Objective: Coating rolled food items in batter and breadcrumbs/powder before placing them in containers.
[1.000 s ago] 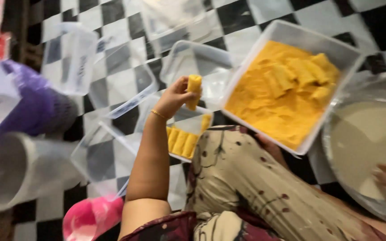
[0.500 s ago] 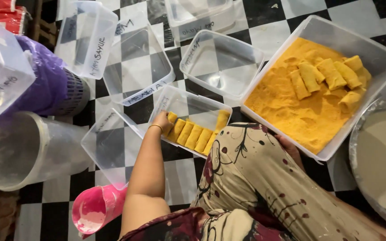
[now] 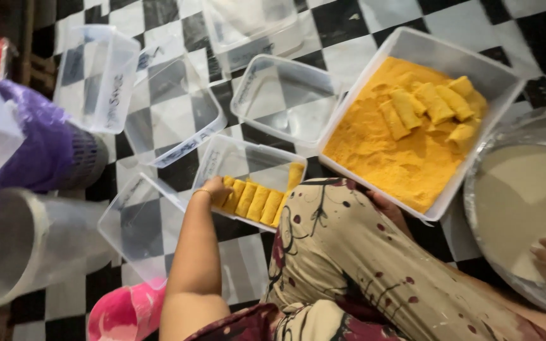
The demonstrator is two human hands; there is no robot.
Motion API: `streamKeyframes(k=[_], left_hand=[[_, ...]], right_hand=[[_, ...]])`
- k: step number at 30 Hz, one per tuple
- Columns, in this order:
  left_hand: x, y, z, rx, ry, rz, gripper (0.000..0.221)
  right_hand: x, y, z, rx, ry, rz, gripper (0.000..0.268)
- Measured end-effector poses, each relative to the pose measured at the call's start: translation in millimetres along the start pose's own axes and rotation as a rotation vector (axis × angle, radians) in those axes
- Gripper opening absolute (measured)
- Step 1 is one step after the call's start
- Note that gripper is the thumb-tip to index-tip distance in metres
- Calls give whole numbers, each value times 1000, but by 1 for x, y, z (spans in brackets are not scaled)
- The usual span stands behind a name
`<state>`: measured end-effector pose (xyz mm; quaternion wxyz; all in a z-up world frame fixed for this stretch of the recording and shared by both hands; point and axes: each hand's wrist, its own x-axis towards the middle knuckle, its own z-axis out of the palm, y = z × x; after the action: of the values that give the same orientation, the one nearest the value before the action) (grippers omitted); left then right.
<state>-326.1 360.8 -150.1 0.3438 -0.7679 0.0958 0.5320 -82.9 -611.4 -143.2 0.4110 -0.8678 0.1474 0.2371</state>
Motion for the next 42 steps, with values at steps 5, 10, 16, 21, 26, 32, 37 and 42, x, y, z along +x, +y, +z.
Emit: streamKeyframes(k=[5,10,16,21,26,32,37,42], left_hand=[[-81,-8,-55,-1514,249,-373,56],[-142,-23,-141,-1377,501,-491,57],[-210,-21,-354,-1830,1376,105,40],[-198,8,-505,-2792,715,833,37],[-81,49,-536,-2971,497,32,27],[-20,57,-512,-3016,528,581,17],[-92,49,-524,-2962,351,379,22],[-121,54,-524,-2681,514,337,21]], right_hand=[[-27,-49,-9,-417,-48,121,56],[-36,-61,-11,-438,-70,61,62],[-65,-105,-7,-345,-72,134,57],[-68,-108,-6,-426,-40,64,51],[-68,-110,-7,-365,-65,84,53],[-83,-149,-12,-388,-74,114,54],[-82,-148,-10,-398,-85,141,57],[-83,-145,-9,-405,-78,139,55]])
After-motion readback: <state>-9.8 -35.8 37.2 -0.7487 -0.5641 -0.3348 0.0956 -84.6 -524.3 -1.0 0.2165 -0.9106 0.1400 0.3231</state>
